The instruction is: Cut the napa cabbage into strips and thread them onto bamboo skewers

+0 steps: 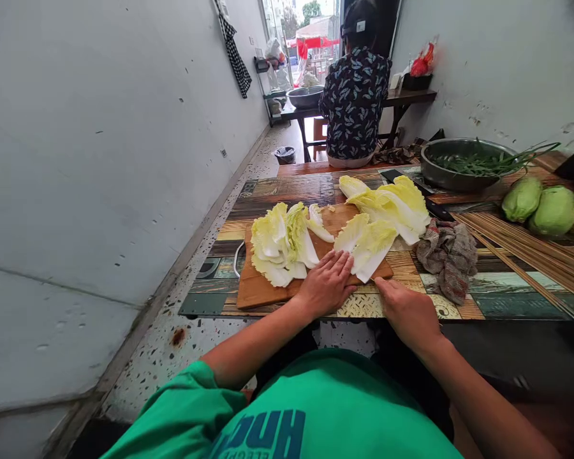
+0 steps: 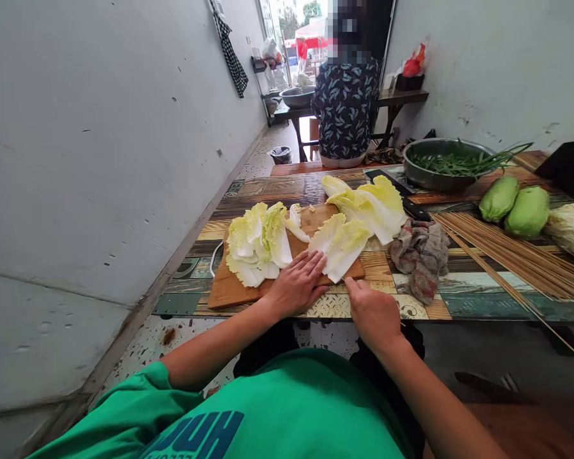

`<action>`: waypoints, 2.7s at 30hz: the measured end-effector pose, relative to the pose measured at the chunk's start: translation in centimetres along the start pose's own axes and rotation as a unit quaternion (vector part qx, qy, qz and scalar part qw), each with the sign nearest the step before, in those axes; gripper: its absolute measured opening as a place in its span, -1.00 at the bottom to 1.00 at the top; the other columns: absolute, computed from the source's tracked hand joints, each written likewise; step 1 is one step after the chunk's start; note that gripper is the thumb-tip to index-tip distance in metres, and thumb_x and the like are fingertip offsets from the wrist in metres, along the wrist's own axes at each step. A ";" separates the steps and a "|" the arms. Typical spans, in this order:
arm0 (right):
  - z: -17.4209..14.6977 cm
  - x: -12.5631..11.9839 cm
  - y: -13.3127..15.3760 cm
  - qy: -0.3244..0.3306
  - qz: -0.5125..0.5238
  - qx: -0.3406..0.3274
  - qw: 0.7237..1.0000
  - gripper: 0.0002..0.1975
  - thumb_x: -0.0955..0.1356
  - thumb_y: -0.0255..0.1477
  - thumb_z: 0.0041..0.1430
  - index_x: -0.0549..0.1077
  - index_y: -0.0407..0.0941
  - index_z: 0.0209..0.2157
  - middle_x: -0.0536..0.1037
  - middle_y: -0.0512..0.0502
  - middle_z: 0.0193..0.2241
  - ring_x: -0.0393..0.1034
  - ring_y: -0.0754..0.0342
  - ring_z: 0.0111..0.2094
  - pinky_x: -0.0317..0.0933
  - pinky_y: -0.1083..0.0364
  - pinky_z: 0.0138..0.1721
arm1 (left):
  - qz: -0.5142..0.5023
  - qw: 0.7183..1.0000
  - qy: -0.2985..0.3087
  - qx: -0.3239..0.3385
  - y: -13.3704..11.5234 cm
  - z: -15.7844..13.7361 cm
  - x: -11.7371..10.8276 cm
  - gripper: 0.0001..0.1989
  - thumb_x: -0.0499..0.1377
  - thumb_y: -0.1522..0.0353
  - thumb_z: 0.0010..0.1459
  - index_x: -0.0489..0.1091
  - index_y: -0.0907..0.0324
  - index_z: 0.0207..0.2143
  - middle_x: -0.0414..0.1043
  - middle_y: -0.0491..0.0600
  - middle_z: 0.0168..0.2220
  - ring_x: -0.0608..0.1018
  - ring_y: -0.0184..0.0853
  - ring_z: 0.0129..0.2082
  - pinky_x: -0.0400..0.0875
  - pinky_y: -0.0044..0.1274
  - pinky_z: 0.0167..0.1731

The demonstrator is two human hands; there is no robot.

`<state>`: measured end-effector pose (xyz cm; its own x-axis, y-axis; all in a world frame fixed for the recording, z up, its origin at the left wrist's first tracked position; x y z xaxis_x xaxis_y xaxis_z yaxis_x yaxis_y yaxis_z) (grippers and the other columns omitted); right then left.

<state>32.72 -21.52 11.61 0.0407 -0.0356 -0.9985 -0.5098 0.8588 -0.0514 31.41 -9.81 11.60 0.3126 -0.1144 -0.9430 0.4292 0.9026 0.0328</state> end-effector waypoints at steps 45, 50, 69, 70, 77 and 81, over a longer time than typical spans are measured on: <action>-8.8 -8.9 -4.7 -0.292 0.377 -0.019 0.879 -0.72 0.36 -0.17 0.26 0.68 0.01 -0.20 0.70 -0.06 -0.29 0.64 -0.03 -0.32 0.57 0.03 -0.21 | -0.584 0.756 -0.174 -0.239 8.5 -0.5 -12.1 -0.59 0.36 0.03 0.04 0.55 0.21 -0.34 0.44 -0.10 -0.43 0.39 -0.44 -0.42 0.29 -0.59 -0.40; -8.6 -9.0 -4.6 -0.285 0.385 -0.020 0.877 -0.74 0.38 -0.19 0.25 0.68 0.02 -0.20 0.70 -0.06 -0.28 0.64 -0.04 -0.32 0.57 0.02 -0.21 | -0.596 0.760 -0.111 -0.234 7.7 -0.6 -13.0 -0.59 0.37 0.04 0.01 0.54 0.24 -0.39 0.39 -0.13 -0.49 0.32 -0.49 -0.51 0.19 -0.62 -0.52; -7.9 -9.6 -3.8 -0.251 0.414 -0.033 0.874 -0.73 0.38 -0.22 0.23 0.69 -0.05 -0.24 0.69 -0.09 -0.33 0.64 -0.06 -0.36 0.56 0.09 -0.25 | -0.827 0.469 -0.030 -0.310 5.4 -0.8 -8.0 -0.61 0.55 0.27 -0.20 0.53 0.30 -0.38 0.54 -0.07 -0.47 0.54 -0.46 -0.50 0.41 -0.64 -0.45; -7.9 -9.6 -3.8 -0.251 0.415 -0.032 0.874 -0.73 0.38 -0.22 0.23 0.69 -0.05 -0.24 0.69 -0.09 -0.34 0.64 -0.06 -0.36 0.56 0.09 -0.25 | -0.825 0.472 -0.028 -0.310 5.4 -0.8 -7.9 -0.60 0.55 0.26 -0.20 0.53 0.30 -0.39 0.54 -0.07 -0.47 0.54 -0.45 -0.50 0.40 -0.64 -0.46; -7.8 -8.9 -4.1 -0.232 0.424 -0.018 0.875 -0.72 0.39 -0.19 0.20 0.70 -0.04 -0.25 0.69 -0.10 -0.34 0.64 -0.07 -0.37 0.56 0.06 -0.24 | -0.800 0.509 -0.033 -0.316 5.7 -0.7 -8.0 -0.55 0.57 0.18 -0.28 0.53 0.29 -0.44 0.48 -0.12 -0.53 0.44 -0.53 -0.55 0.29 -0.67 -0.51; -7.7 -8.4 -4.6 -0.215 0.437 0.003 0.873 -0.72 0.41 -0.16 0.14 0.70 0.00 -0.26 0.68 -0.10 -0.34 0.64 -0.09 -0.38 0.56 0.04 -0.24 | -0.781 0.536 -0.032 -0.319 6.0 -0.7 -8.0 -0.54 0.57 0.16 -0.31 0.54 0.30 -0.47 0.47 -0.12 -0.53 0.43 -0.54 -0.55 0.27 -0.67 -0.52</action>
<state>28.14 -29.14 20.15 -0.0424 0.8291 -0.5574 -0.5022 0.4647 0.7293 30.94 -3.16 19.11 0.0318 -0.9325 0.3597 -0.1611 -0.3600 -0.9189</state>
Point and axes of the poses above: each hand's wrist, its own z-axis towards the middle knuckle, its own x-axis out of the palm, y = z × x, the point moved 10 cm from there along z, towards the middle knuckle
